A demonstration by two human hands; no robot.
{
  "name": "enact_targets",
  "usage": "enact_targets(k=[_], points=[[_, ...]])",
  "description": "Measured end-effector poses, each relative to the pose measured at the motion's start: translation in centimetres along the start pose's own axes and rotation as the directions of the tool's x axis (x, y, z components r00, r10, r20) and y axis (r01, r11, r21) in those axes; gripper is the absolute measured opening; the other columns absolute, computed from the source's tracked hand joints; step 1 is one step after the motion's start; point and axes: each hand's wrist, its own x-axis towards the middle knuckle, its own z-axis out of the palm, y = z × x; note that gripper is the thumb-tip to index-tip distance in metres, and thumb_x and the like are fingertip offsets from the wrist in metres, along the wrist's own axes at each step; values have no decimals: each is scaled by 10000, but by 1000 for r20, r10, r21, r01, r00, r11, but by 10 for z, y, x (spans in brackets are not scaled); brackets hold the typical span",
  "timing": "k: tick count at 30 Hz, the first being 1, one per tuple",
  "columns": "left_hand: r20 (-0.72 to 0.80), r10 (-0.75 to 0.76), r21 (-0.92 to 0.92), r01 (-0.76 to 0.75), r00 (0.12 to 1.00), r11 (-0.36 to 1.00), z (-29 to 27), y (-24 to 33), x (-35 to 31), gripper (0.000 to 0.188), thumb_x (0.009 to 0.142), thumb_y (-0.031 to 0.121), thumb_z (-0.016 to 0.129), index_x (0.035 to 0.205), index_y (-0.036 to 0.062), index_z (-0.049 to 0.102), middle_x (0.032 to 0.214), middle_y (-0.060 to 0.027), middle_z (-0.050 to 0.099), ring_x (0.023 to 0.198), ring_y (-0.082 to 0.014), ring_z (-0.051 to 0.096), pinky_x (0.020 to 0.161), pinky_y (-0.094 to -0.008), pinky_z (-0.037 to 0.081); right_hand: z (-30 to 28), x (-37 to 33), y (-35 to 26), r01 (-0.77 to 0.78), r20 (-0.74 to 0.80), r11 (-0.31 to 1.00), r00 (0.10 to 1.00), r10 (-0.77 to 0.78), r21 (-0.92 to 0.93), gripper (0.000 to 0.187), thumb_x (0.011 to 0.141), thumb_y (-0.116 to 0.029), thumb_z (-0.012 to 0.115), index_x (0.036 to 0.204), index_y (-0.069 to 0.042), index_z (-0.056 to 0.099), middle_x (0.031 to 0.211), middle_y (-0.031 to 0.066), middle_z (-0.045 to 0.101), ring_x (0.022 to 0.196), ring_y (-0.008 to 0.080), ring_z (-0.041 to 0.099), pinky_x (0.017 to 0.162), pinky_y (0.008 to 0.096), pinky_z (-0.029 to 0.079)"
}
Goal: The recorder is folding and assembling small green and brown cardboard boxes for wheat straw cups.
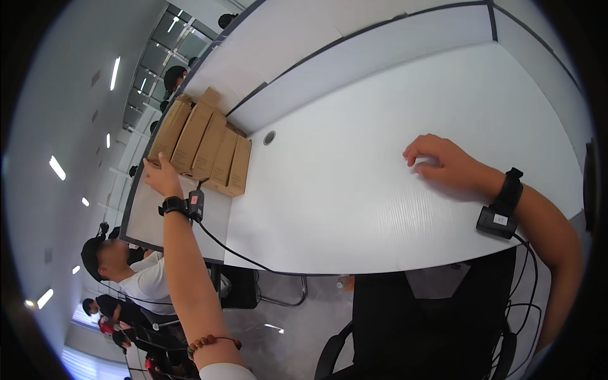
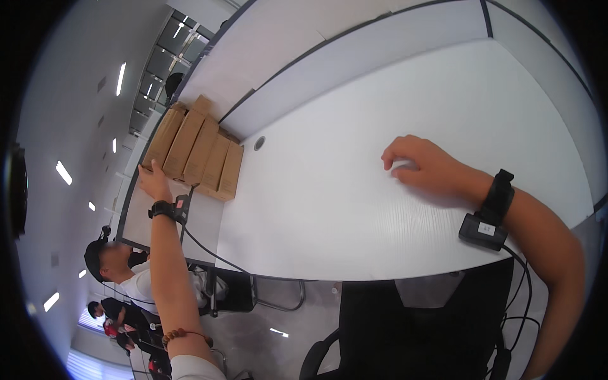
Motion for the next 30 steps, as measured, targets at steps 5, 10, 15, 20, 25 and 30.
enact_targets(k=[5,10,15,20,25,30], points=[[48,40,-204,-30,998,978,18,-20,-7,771,936,259,649,1544,-28,270,1434,-293,426,1359,-420,383,1117,-436,352,4,3,6,33,2,999,999,-33,42,95,904,-59,594,998,-52,593,1097,102,588,1095,258,544,950,375,471],[96,-31,-339,62,995,939,23,-18,-10,807,897,255,686,1533,-34,282,1456,-301,400,1354,-436,381,1122,-451,345,2,1,2,38,3,999,999,-38,-35,92,909,-73,592,998,-52,594,1104,97,589,1112,268,537,978,383,451],[-220,-111,-85,94,969,992,36,5,-37,835,834,204,686,1501,-91,278,1502,-324,324,1371,-442,352,1132,-486,332,1,0,-4,-4,5,1000,1000,4,-25,92,907,-78,593,997,-57,600,1104,105,600,1121,276,538,999,389,431],[-53,138,-341,-148,989,928,66,65,-114,807,817,119,659,1501,-86,284,1484,-310,376,1393,-436,338,1175,-482,250,-3,1,7,80,7,991,997,-80,-110,109,903,-83,609,1011,-66,607,1111,107,615,1127,278,549,994,393,436],[452,-232,-485,456,861,746,121,147,-251,847,819,95,758,1514,-25,290,1368,-243,470,1266,-379,460,1102,-452,348,-5,7,7,85,34,990,996,-81,-111,126,900,-62,603,1025,-46,600,1120,118,618,1113,282,567,997,396,446],[447,-231,-644,490,864,588,137,214,-299,820,814,47,647,1538,36,262,1344,-219,457,1232,-366,444,1061,-476,358,1,9,-5,0,16,999,1000,1,-34,152,883,-20,585,1033,-35,600,1134,113,614,1106,261,578,1002,382,455]])
